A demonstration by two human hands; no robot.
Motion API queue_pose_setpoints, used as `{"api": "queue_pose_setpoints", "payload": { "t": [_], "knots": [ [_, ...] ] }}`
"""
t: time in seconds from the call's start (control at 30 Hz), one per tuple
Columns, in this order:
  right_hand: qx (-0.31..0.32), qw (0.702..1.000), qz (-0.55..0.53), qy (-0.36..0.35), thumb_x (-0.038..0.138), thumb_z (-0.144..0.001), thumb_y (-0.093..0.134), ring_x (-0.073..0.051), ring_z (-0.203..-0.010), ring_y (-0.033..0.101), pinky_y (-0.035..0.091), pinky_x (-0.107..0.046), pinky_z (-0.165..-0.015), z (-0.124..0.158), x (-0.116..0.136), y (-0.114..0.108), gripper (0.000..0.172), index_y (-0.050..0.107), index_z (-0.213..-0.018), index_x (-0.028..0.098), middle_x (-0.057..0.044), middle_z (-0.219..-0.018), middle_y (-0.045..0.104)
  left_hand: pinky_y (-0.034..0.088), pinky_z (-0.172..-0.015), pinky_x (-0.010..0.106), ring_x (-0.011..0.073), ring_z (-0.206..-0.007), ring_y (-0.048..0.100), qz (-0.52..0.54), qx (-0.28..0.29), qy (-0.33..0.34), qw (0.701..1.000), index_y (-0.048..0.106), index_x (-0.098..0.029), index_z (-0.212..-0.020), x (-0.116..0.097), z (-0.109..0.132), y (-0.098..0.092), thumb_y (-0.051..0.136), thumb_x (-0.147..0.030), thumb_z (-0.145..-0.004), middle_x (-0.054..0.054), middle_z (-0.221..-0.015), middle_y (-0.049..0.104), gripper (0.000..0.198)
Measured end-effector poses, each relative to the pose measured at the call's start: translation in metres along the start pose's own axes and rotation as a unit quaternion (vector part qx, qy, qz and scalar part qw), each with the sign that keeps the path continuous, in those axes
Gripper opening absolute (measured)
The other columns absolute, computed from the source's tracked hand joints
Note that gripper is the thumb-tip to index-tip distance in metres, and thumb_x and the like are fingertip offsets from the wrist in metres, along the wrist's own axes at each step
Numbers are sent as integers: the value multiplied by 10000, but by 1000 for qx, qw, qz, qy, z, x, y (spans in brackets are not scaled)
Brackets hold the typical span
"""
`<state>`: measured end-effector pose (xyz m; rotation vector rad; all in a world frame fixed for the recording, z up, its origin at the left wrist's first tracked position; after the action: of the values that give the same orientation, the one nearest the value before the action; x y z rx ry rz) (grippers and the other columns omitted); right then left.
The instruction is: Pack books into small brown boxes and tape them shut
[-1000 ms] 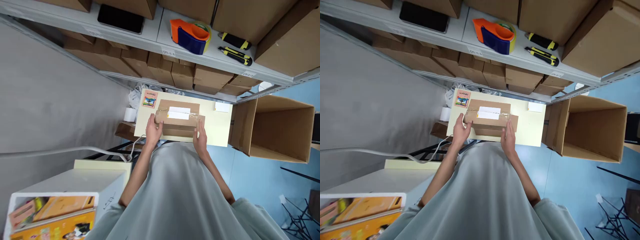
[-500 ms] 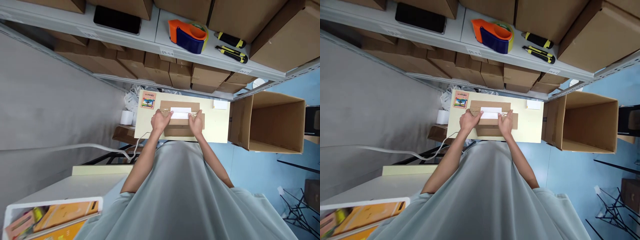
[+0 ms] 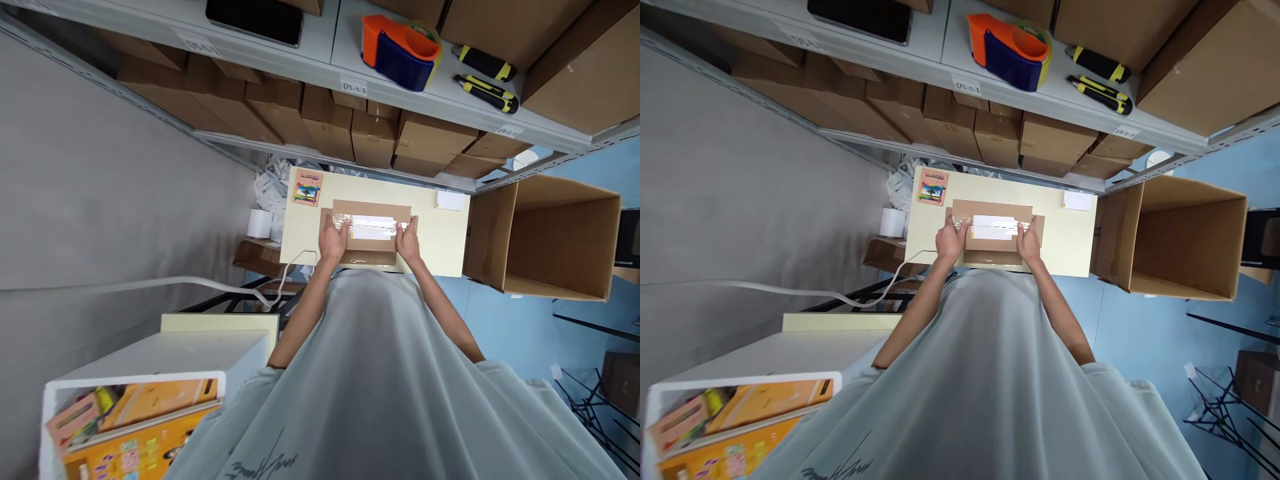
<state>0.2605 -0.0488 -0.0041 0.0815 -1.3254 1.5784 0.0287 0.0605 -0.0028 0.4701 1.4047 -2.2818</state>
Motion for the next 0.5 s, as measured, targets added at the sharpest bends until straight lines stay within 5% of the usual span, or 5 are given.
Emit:
{"api": "queue_pose_setpoints", "payload": {
  "t": [0.17,0.27,0.4,0.5],
  "knots": [
    [-77,991,99,-55,605,-1118,263,-381,-1723,119,218,-608,-1362,3,27,7,931,21,-1738,-45,-317,-1823,111,194,-1389,570,424,-1702,228,42,-98,99,989,255,11,-1712,-20,12,19,618,-696,-987,337,-1790,235,1075],
    [-88,986,122,-68,698,-1096,301,-392,-1730,13,174,-634,-1367,5,41,19,1030,3,-1740,-48,-312,-1832,25,123,-1393,608,452,-1720,112,30,-103,86,991,180,1,-1730,-31,14,30,718,-796,-868,354,-1806,137,1291],
    [-77,990,108,-50,766,-1081,304,-401,-1728,30,202,-640,-1358,2,35,21,1080,19,-1742,-39,-326,-1828,11,246,-1374,569,441,-1704,210,68,-71,47,994,187,-26,-1730,-21,3,26,780,-741,-858,344,-1801,184,1273],
    [-52,996,68,-32,783,-1069,342,-396,-1719,131,294,-588,-1339,-5,15,14,1124,-29,-1739,-40,-341,-1822,36,402,-1304,516,408,-1606,451,92,-9,8,996,242,-72,-1731,-1,-8,18,787,-625,-908,301,-1718,432,1132]
  ]
}}
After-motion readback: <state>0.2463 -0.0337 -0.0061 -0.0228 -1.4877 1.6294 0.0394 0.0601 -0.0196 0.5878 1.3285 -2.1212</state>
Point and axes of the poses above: each hand's wrist, its own z-axis away from the middle knuckle, its own y-axis out of the palm, x = y × z, the point moved 3 cm from there along -z, towards the middle knuckle
